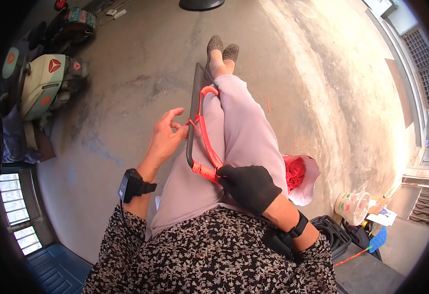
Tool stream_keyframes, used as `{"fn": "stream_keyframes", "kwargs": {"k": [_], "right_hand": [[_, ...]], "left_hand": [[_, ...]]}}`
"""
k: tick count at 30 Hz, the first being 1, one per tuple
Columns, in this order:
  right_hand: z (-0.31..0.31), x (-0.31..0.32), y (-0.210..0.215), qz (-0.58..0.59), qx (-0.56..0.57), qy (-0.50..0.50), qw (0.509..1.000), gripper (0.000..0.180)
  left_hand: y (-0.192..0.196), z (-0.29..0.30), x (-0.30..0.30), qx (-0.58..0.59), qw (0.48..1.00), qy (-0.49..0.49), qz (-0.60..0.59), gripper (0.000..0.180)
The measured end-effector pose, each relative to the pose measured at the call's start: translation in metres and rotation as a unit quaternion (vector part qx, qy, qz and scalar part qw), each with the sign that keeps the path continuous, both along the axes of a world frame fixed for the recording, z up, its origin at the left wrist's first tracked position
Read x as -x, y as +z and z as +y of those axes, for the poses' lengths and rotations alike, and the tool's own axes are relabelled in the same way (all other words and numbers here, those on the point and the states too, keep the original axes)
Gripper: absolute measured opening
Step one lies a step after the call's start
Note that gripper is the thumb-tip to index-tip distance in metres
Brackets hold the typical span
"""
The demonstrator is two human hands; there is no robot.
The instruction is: Wrapping a metal chair frame with red decorative cord.
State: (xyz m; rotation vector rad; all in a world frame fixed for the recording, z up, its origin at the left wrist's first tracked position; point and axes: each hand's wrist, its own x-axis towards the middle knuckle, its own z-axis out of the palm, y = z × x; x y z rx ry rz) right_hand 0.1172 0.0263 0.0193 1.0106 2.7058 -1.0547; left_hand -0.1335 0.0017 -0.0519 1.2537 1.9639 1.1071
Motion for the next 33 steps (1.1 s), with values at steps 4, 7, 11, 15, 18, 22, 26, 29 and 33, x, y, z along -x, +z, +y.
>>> {"fn": "stream_keyframes", "kwargs": {"k": [4, 7, 11, 15, 18, 22, 26, 29, 33], "right_hand": [[0.005, 0.002, -0.002, 0.036, 0.019, -0.033, 0.999, 0.020], [0.012, 0.007, -0.008, 0.040, 0.032, -0.062, 0.997, 0.021], [0.020, 0.019, -0.013, 0.116, 0.158, -0.168, 0.966, 0.026], [0.025, 0.038, -0.008, 0.147, 0.310, -0.216, 0.914, 0.029], [0.028, 0.039, -0.010, 0.178, 0.368, -0.224, 0.885, 0.032], [0.048, 0.020, -0.014, 0.412, 0.348, -0.319, 0.779, 0.034], [0.056, 0.014, 0.008, 0.471, 0.418, -0.270, 0.728, 0.030], [0.039, 0.002, 0.038, 0.458, 0.522, -0.194, 0.693, 0.027], [0.011, -0.040, 0.073, 0.389, 0.615, -0.165, 0.666, 0.023]], "left_hand": [[-0.020, 0.010, 0.004, 0.065, 0.993, -0.067, -0.079, 0.027], [-0.024, 0.002, 0.006, 0.114, 0.963, 0.026, -0.244, 0.019], [-0.005, -0.023, 0.004, 0.109, 0.962, 0.021, -0.250, 0.015], [0.039, -0.045, -0.018, 0.085, 0.937, -0.113, -0.319, 0.015], [0.051, -0.050, -0.032, 0.081, 0.933, -0.124, -0.327, 0.010], [0.061, -0.061, -0.025, -0.006, 0.977, 0.010, -0.214, 0.014], [0.100, -0.079, -0.023, 0.093, 0.833, -0.193, -0.510, 0.023], [0.099, -0.084, -0.048, -0.060, 0.638, -0.176, -0.747, 0.039], [0.077, -0.108, -0.030, -0.113, 0.554, -0.088, -0.820, 0.045]]}}
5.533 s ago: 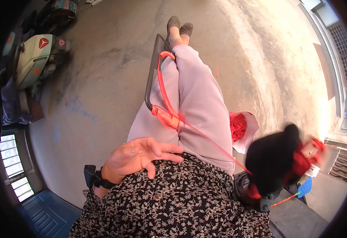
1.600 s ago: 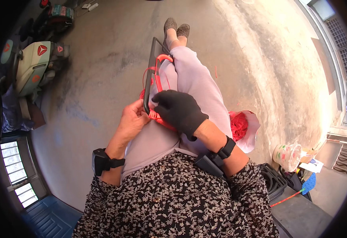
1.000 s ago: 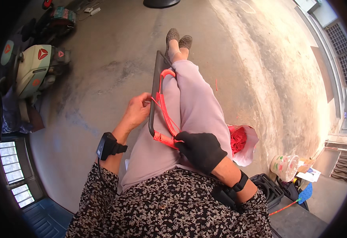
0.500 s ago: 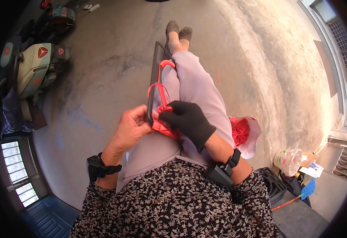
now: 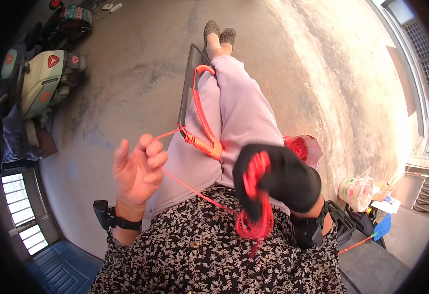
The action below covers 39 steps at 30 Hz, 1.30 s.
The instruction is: Wrapping a metal chair frame with red decorative cord.
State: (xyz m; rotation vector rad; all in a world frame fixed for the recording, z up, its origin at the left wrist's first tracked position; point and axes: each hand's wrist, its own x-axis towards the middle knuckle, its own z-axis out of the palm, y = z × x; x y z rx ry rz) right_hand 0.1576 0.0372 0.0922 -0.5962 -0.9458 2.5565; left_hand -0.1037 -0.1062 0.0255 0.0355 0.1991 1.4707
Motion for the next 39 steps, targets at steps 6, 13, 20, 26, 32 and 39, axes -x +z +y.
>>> {"fn": "stream_keyframes", "kwargs": {"k": [6, 13, 20, 26, 32, 39], "right_hand": [[-0.015, 0.046, -0.082, -0.326, -0.425, 0.008, 0.845, 0.033], [-0.026, 0.075, -0.091, -0.415, -0.595, 0.150, 0.672, 0.031], [-0.028, 0.077, -0.097, -0.351, -0.646, 0.114, 0.669, 0.026], [-0.028, 0.085, -0.100, -0.348, -0.630, 0.161, 0.676, 0.016], [-0.025, 0.086, -0.098, -0.350, -0.626, 0.190, 0.670, 0.011], [-0.026, 0.088, -0.108, -0.314, -0.637, 0.169, 0.684, 0.010]], "left_hand": [[-0.005, -0.048, -0.002, 0.233, 0.914, -0.055, 0.328, 0.035], [-0.004, -0.073, -0.001, 0.214, 0.754, -0.141, 0.605, 0.014], [0.003, -0.042, 0.016, 0.206, 0.736, -0.027, 0.644, 0.016], [-0.007, 0.011, -0.019, 0.220, 0.758, 0.120, 0.603, 0.026], [-0.021, 0.011, -0.026, 0.255, 0.754, 0.127, 0.592, 0.023], [-0.034, 0.007, -0.038, 0.269, 0.721, 0.148, 0.622, 0.017]]}}
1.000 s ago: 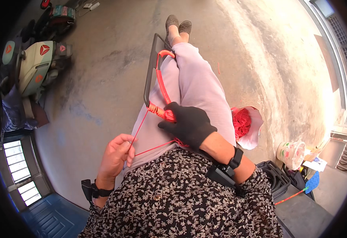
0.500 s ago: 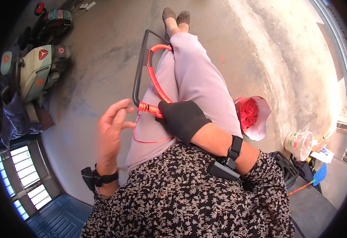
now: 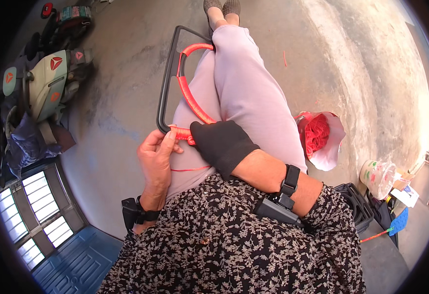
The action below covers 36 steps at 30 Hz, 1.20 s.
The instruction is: Wrapping a metal chair frame with red decorative cord.
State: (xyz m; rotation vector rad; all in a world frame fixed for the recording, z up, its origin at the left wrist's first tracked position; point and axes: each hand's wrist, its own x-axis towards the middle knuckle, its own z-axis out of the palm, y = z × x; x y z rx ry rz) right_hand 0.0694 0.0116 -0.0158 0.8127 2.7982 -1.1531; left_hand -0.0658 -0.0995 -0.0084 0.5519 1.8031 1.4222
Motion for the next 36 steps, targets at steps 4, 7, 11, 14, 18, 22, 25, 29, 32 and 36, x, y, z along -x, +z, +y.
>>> {"fn": "stream_keyframes", "kwargs": {"k": [4, 7, 11, 14, 18, 22, 25, 29, 32, 36], "right_hand": [[0.000, 0.000, 0.006, -0.016, -0.013, -0.001, 1.000, 0.011], [-0.001, -0.002, 0.003, 0.003, -0.016, -0.001, 1.000, 0.011], [-0.002, -0.002, 0.005, 0.008, -0.025, -0.001, 1.000, 0.010], [-0.003, -0.002, 0.007, 0.014, -0.035, -0.018, 0.999, 0.010], [-0.002, -0.003, 0.008, -0.006, -0.035, -0.017, 0.999, 0.010], [-0.001, -0.003, 0.005, 0.010, -0.032, -0.015, 0.999, 0.010], [-0.001, -0.003, 0.004, 0.000, -0.037, -0.020, 0.999, 0.010], [-0.002, -0.006, 0.002, 0.016, -0.031, -0.025, 0.999, 0.011], [-0.002, -0.006, 0.000, -0.001, -0.037, -0.029, 0.999, 0.011], [-0.002, -0.010, 0.001, 0.028, -0.037, -0.038, 0.998, 0.011]], "left_hand": [[0.001, 0.003, 0.000, -0.013, 1.000, -0.012, -0.014, 0.011], [0.001, 0.002, 0.001, -0.002, 1.000, -0.029, 0.008, 0.010], [0.001, 0.003, -0.006, -0.009, 1.000, -0.002, -0.001, 0.011], [-0.005, -0.002, -0.008, -0.024, 0.999, -0.036, 0.017, 0.012], [-0.006, -0.002, -0.009, 0.005, 0.995, -0.053, 0.079, 0.013], [-0.010, -0.004, -0.008, 0.046, 0.980, -0.078, 0.175, 0.013], [-0.006, -0.002, -0.011, 0.038, 0.978, -0.079, 0.191, 0.012], [0.001, 0.002, -0.013, 0.036, 0.974, -0.093, 0.204, 0.011], [0.002, 0.005, -0.015, 0.012, 0.979, -0.096, 0.181, 0.012], [0.009, 0.009, -0.012, 0.025, 0.972, -0.103, 0.210, 0.021]]}}
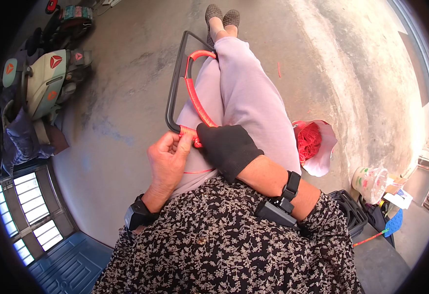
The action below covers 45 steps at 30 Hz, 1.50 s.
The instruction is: Wrapping a metal chair frame with red decorative cord.
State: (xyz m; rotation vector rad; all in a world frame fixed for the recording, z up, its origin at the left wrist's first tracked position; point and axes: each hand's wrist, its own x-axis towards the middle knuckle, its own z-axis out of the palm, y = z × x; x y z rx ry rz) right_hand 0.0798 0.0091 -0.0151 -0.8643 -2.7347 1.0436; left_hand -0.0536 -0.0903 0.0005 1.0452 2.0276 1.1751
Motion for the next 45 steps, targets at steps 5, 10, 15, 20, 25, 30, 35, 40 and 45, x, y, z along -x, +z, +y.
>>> {"fn": "stream_keyframes", "kwargs": {"k": [5, 10, 15, 20, 25, 30, 35, 40, 45], "right_hand": [[0.000, -0.001, -0.003, 0.001, -0.011, 0.007, 1.000, 0.010], [0.002, -0.001, 0.000, -0.011, -0.006, 0.013, 1.000, 0.011], [0.000, -0.002, -0.003, -0.007, -0.014, 0.003, 1.000, 0.011], [-0.002, 0.001, -0.004, 0.003, -0.017, -0.001, 1.000, 0.011], [-0.001, -0.001, -0.004, 0.005, -0.023, -0.002, 1.000, 0.011], [-0.001, -0.001, -0.003, 0.009, -0.012, -0.004, 1.000, 0.010], [0.000, 0.000, -0.004, 0.010, -0.010, -0.002, 1.000, 0.010], [-0.001, -0.002, -0.005, 0.011, -0.014, 0.006, 1.000, 0.010], [-0.001, -0.003, -0.004, 0.010, -0.015, 0.000, 1.000, 0.010]], "left_hand": [[-0.003, -0.005, 0.009, 0.032, 0.999, -0.039, 0.012, 0.018], [-0.002, -0.007, 0.014, 0.035, 0.987, -0.055, -0.144, 0.020], [-0.013, -0.012, 0.012, 0.002, 0.992, -0.059, -0.107, 0.009], [-0.013, -0.009, 0.007, 0.027, 0.997, -0.039, -0.058, 0.013], [-0.013, -0.007, -0.001, -0.018, 1.000, -0.021, 0.000, 0.014], [-0.012, -0.007, -0.003, -0.009, 0.998, -0.017, -0.058, 0.017], [-0.010, -0.005, 0.000, 0.005, 0.999, -0.024, -0.047, 0.022], [-0.011, -0.004, 0.003, -0.039, 0.981, 0.000, -0.189, 0.009], [-0.013, -0.012, 0.014, -0.027, 0.977, -0.026, -0.208, 0.006]]}}
